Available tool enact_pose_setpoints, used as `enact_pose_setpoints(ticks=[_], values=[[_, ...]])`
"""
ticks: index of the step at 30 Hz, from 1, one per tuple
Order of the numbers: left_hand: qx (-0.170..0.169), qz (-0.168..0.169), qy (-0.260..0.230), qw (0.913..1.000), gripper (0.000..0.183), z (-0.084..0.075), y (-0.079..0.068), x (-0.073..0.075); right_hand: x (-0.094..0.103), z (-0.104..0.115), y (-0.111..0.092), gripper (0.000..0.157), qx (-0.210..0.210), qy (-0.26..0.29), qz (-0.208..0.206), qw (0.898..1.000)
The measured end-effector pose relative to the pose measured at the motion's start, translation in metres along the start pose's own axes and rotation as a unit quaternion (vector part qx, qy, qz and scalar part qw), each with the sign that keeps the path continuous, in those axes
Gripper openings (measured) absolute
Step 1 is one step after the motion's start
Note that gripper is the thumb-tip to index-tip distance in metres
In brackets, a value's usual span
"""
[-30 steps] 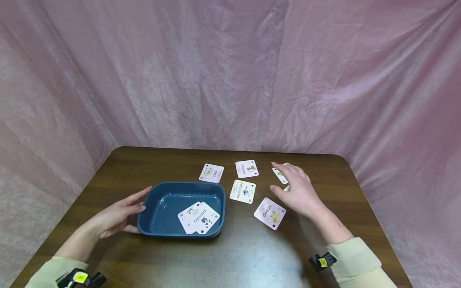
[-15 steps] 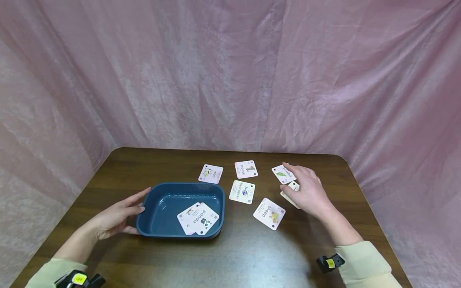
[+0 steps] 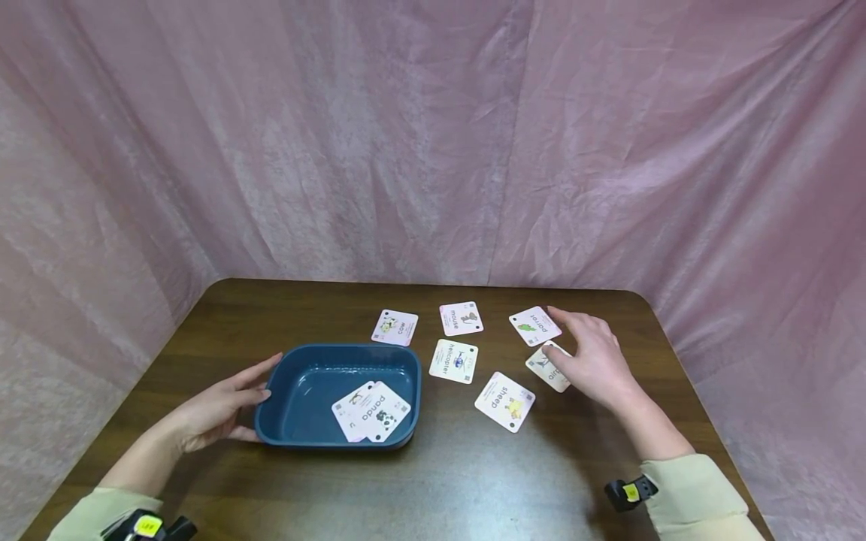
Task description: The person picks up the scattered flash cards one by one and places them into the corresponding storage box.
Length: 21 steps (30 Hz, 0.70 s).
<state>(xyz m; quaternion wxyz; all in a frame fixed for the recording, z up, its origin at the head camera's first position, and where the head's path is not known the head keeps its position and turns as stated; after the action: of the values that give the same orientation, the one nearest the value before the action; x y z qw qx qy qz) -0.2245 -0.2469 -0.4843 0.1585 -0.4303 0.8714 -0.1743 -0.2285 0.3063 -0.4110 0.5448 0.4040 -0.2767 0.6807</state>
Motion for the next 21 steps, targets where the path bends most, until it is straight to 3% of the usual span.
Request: enact_pose_setpoints(ticks=[6,21], values=[[-0.002,0.000,0.003,1.0000,0.067,0.000,0.000,0.000,0.002,-0.007,0.000,0.066,0.003,-0.002,-0.006,1.000],[-0.003,0.004,0.000,1.0000,0.067,0.000,0.000,0.000,0.001,-0.030,0.002,0.067,-0.033,-0.003,0.019,0.999]])
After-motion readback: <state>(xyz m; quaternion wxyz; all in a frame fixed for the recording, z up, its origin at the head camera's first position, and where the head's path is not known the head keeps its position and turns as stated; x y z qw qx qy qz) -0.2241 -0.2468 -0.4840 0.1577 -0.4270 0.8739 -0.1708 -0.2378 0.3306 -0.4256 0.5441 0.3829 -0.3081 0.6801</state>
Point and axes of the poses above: each hand's wrist, its own y-axis towards the middle knuckle, its own x-axis out of the back of the hand, z = x × y, the point moved 6 cm from there along y, towards the middle knuckle, and after that the axes turned 13 degrees about z, right-handed, at the moved point
